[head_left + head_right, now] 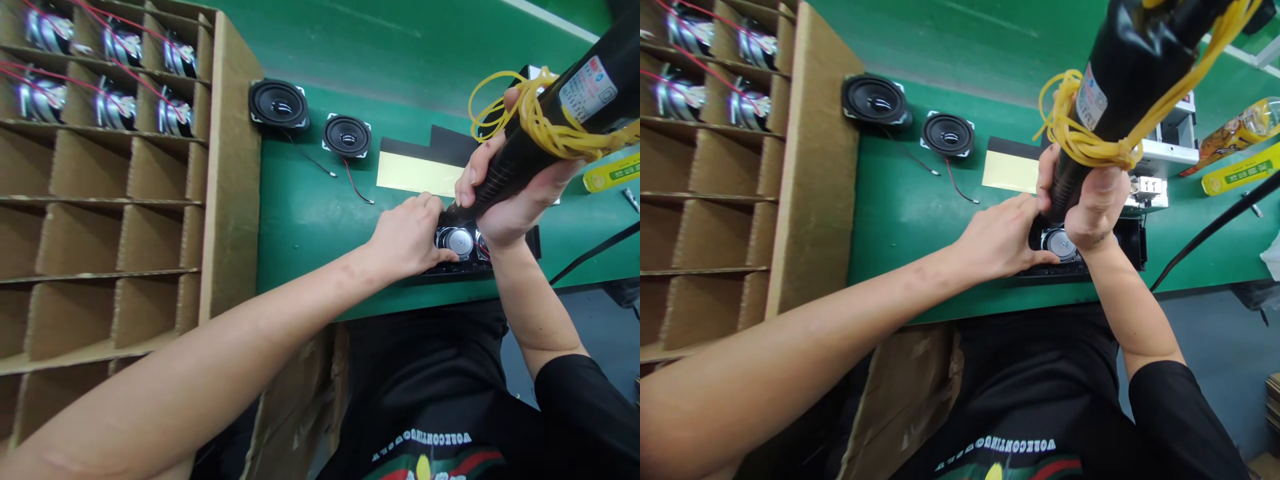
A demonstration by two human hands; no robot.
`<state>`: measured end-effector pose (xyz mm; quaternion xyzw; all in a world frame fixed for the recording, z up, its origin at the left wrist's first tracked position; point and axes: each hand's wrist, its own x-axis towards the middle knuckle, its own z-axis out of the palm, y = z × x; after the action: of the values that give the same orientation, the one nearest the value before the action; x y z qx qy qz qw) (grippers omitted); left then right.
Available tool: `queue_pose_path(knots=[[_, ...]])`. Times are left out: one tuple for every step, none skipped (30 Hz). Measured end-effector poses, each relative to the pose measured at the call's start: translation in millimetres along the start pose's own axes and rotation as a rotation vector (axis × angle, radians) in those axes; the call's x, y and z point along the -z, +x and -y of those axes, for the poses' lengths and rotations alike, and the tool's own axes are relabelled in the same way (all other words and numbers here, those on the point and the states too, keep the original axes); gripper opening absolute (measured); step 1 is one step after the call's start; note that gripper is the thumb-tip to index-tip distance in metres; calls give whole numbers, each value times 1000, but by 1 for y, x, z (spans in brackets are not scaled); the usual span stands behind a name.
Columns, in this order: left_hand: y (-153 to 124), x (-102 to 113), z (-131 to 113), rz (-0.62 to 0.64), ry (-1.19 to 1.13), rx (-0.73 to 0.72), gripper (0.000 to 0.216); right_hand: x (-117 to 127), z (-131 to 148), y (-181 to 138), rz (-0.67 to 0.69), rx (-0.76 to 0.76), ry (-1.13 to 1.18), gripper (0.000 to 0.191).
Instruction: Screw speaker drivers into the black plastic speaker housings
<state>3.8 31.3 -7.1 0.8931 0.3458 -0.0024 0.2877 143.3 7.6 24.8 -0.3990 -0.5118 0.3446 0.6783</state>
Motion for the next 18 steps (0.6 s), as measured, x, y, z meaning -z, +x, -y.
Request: queue_pose_path(knots=[[0,0,0,-4,2,-8,73,0,0,0,2,-8,13,65],[0,-1,1,-7,4,-13,74,-1,-1,0,1,-13,19,65],[0,-1,1,-6,6,-17,75,-1,-2,0,0,-13,19,65],[0,-1,1,-1,8,-18,76,-2,-3,0,0,-13,15,66],[0,0,1,8,10,-15,76,-2,-4,-1,2,-14,11,67],[0,0,1,17,13,-10,76,-3,-6,-2,4,-15,13,68],[0,1,0,23,17,-6,74,-4,-8,-3,6,-12,20,70],[0,2,0,27,23,-4,73,-4,-11,-5,3,-9,24,71],[0,2,-1,29,30,-2,72,-4,-13,-7,-12,-7,20,73],[0,3,-1,30,37,-1,71,-4,-16,-9,-26,-13,16,75],[0,4,-2,33,42,0,69,-3,-19,-10,-37,-28,13,76],[0,4,-2,39,44,1,68,-3,-22,-12,-42,-53,12,76],[0,5,-2,46,42,2,68,-2,-24,-13,-43,-80,16,76],[0,5,-1,50,37,-1,67,-1,-26,-14,-44,-102,25,77],[0,5,-1,49,29,-7,66,0,-28,-15,-43,-117,37,77],[0,4,0,44,20,-15,65,1,-30,-16,-42,-121,47,78],[0,4,1,36,10,-20,65,2,-32,-17,-40,-120,52,79],[1,3,2,28,1,-22,65,3,-33,-17,-34,-122,56,80]])
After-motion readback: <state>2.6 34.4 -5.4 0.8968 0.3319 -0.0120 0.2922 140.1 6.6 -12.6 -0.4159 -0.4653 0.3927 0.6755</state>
